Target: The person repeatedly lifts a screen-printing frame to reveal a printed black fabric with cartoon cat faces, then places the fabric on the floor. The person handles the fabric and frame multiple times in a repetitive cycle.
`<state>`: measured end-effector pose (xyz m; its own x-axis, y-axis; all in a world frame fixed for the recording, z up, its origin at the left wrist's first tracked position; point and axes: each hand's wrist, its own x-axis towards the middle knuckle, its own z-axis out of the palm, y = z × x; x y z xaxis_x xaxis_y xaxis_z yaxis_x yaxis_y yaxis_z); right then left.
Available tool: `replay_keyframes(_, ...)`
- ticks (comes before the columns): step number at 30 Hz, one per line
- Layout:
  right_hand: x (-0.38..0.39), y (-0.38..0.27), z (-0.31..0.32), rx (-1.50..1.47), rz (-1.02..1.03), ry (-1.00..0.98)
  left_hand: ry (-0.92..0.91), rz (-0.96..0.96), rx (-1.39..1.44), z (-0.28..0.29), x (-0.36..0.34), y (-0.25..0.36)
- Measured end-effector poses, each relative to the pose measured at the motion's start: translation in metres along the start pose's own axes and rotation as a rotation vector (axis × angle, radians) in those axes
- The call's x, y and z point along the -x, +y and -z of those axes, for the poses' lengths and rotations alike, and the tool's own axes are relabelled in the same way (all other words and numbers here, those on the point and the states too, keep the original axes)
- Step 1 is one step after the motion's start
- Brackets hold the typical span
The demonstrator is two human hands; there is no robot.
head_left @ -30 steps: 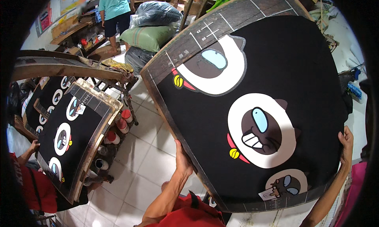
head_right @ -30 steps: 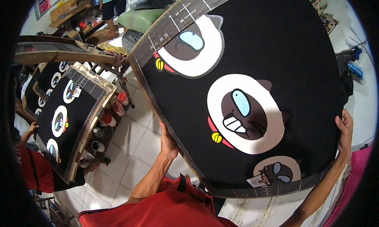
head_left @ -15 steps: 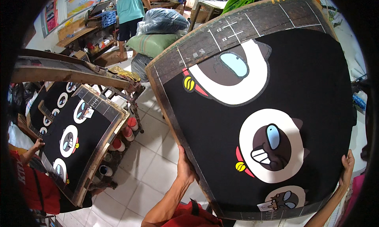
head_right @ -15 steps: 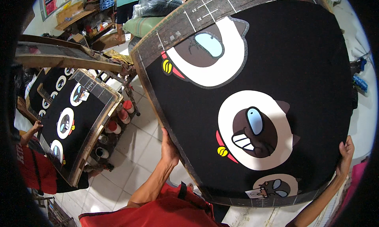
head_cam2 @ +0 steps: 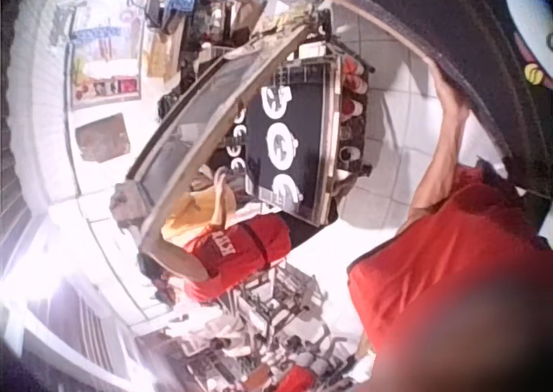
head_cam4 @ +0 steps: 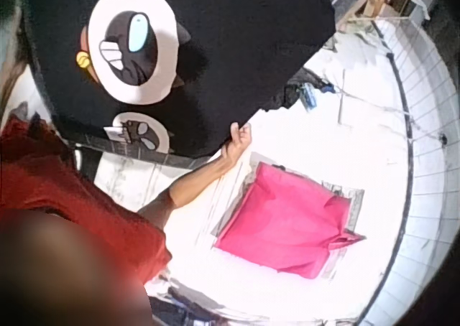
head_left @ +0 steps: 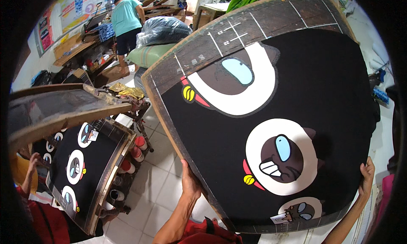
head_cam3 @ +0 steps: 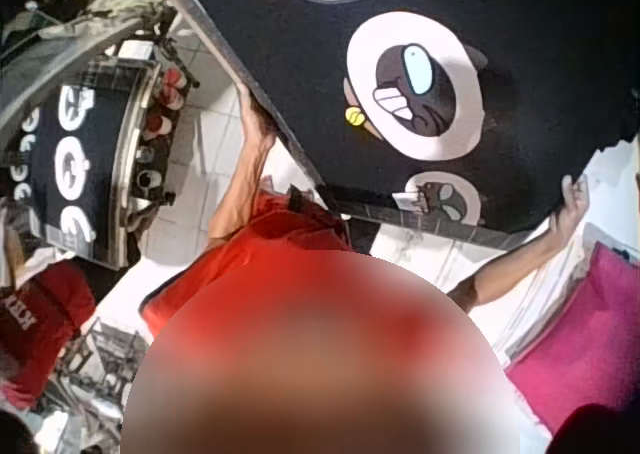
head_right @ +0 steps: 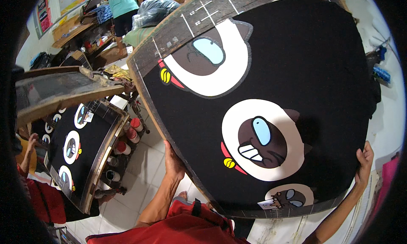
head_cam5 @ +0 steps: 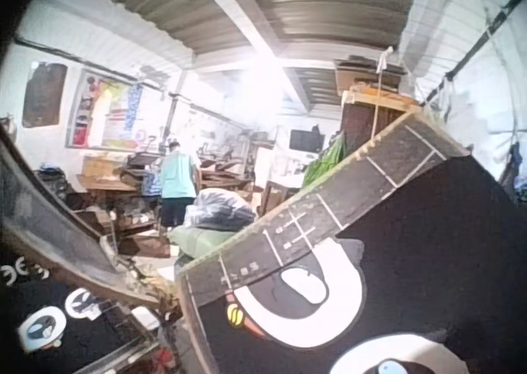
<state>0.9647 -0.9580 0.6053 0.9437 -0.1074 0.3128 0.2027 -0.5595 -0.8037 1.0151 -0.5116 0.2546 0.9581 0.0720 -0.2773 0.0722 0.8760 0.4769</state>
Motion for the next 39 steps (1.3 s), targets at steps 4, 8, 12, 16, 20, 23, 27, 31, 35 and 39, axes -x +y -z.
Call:
replay_keyframes(4,0.002,-0.001,-0.003,-0.013,0.001,0.014,0.041,0.061,0.036,0.000,-0.002,0.000)
replay_keyframes(8,0.007,-0.010,-0.006,-0.027,-0.003,0.027,-0.034,0.010,0.008,-0.003,-0.003,0.000)
replay_keyframes(12,0.010,-0.021,-0.004,0.001,-0.026,0.031,0.008,0.015,0.000,-0.007,-0.002,0.002)
replay_keyframes(16,0.014,-0.022,-0.005,-0.013,-0.012,0.072,-0.034,0.038,0.012,-0.009,-0.005,0.003)
replay_keyframes(20,0.015,-0.023,-0.002,0.007,-0.025,0.059,-0.036,0.033,0.006,-0.009,-0.008,0.002)
replay_keyframes(23,0.017,-0.023,-0.003,0.012,-0.028,0.064,-0.020,0.052,0.017,-0.007,-0.008,0.000)
replay_keyframes(27,0.018,-0.021,-0.007,0.018,-0.003,0.093,-0.021,0.031,-0.012,-0.007,-0.010,-0.002)
replay_keyframes(31,0.018,-0.019,-0.006,0.023,-0.015,0.076,-0.055,0.043,0.014,-0.007,-0.011,-0.003)
replay_keyframes(35,0.020,-0.018,-0.004,0.021,-0.013,0.071,-0.049,0.040,0.003,-0.009,-0.011,-0.004)
replay_keyframes(39,0.020,-0.017,-0.004,0.046,-0.016,0.060,-0.026,0.037,-0.026,-0.009,-0.012,-0.006)
